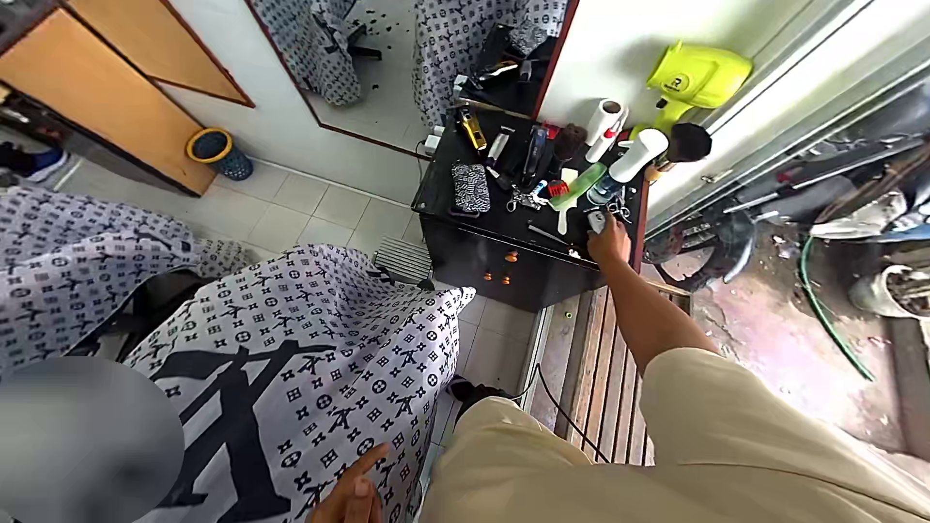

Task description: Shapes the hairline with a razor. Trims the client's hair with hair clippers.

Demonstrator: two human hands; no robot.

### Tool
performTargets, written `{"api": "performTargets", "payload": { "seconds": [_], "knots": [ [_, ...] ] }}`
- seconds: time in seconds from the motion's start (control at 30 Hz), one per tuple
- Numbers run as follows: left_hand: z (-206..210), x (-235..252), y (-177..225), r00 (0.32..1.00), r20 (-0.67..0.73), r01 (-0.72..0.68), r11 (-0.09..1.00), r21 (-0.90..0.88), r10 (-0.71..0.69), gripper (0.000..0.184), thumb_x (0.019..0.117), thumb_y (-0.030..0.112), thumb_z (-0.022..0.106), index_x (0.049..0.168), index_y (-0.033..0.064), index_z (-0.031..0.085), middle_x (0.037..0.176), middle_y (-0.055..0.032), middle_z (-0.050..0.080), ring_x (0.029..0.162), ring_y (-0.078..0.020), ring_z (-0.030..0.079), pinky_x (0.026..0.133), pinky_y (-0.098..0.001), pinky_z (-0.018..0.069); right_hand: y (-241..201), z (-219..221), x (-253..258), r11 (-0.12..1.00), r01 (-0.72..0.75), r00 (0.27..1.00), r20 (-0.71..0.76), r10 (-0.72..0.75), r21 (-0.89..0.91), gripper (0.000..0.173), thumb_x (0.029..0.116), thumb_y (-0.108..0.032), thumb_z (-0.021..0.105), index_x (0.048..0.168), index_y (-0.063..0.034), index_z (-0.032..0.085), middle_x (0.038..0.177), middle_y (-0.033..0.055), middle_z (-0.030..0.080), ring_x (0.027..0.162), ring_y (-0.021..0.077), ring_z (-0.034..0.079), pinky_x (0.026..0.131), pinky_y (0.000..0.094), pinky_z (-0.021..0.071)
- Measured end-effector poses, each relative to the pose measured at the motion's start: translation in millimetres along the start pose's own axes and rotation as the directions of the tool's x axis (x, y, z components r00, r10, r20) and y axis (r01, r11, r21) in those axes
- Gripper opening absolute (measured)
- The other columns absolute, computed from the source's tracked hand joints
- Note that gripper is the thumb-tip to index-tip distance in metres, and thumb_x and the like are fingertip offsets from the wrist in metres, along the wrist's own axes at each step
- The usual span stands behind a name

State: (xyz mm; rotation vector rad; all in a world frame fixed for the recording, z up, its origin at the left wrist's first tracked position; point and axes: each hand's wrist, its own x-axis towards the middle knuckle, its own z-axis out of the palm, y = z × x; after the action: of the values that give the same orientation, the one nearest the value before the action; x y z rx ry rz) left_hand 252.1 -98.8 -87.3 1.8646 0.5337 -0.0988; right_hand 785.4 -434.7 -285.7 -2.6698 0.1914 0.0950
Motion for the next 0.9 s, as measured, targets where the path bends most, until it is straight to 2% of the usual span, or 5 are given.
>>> {"api": "performTargets", "payload": {
  "seconds": [0.17,0.27,0.57,0.73,0.9],
  "knots": [
    [-2.3,-22.5,-4.3,0.986,-0.166,0.013,0.999,0.031,-0.008,0.059,0.1098,0.050,0.031,0.134,0.0097,0.066,0.078,0.0065,0.065,0.061,-0.0003,0.058,0.057,-0.0198,0.0530,-21.3,-36.9,-40.9,0.949,0.097,0.990,-0.128,-0.061,0.299,0.067,0.0921,-0.037,0.071,0.141,0.0047,0.053,0.137,0.0317,0.056,0.126,0.0441,0.056,0.107,0.0622,0.0441],
    [-9.9,-44.7,0.5,0.984,-0.164,0.070,0.997,0.027,-0.065,0.052,0.1101,0.043,0.033,0.136,0.0108,0.065,0.083,0.0020,0.066,0.066,-0.0052,0.060,0.064,-0.0260,0.0545,-80.9,-45.3,-109.3,0.609,0.121,0.958,0.069,-0.280,0.783,0.054,0.1054,-0.028,0.051,0.151,-0.0045,0.033,0.105,0.0066,0.066,0.068,0.0150,0.066,0.061,0.0337,0.0596],
    [-19.5,-152.1,-15.1,0.862,-0.507,-0.047,0.998,-0.052,0.014,0.050,0.1100,0.041,0.036,0.132,0.0072,0.066,0.083,0.0009,0.066,0.068,-0.0034,0.059,0.067,-0.0243,0.0540,-230.0,-55.6,-383.5,0.349,-0.102,-0.147,0.333,-0.931,0.931,0.049,0.0904,-0.040,0.076,0.130,-0.0216,0.052,0.101,-0.0089,0.070,0.059,0.0022,0.061,0.050,0.0213,0.0547],
    [-33.5,-236.7,-58.7,0.527,-0.849,-0.126,0.984,-0.126,-0.042,0.056,0.1100,0.047,0.031,0.122,0.0092,0.070,0.072,0.0100,0.061,0.062,0.0015,0.056,0.063,-0.0192,0.0516,-277.6,-55.5,-499.2,0.358,0.115,-0.425,0.372,-0.825,0.927,0.073,0.0909,-0.049,0.069,0.143,-0.0050,0.043,0.093,-0.0033,0.067,0.059,0.0018,0.059,0.054,0.0212,0.0545],
    [-74.7,-292.6,-111.1,-0.090,-0.989,-0.145,0.984,-0.104,-0.117,0.050,0.1126,0.037,0.027,0.131,0.0043,0.060,0.089,0.0031,0.067,0.076,-0.0046,0.064,0.074,-0.0282,0.0571,-317.2,-35.8,-582.4,0.541,-0.037,-0.497,0.454,-0.739,0.840,0.048,0.0959,-0.020,0.058,0.140,-0.0059,0.043,0.101,0.0079,0.068,0.079,0.0186,0.070,0.073,0.0370,0.0629]
  ]
}}
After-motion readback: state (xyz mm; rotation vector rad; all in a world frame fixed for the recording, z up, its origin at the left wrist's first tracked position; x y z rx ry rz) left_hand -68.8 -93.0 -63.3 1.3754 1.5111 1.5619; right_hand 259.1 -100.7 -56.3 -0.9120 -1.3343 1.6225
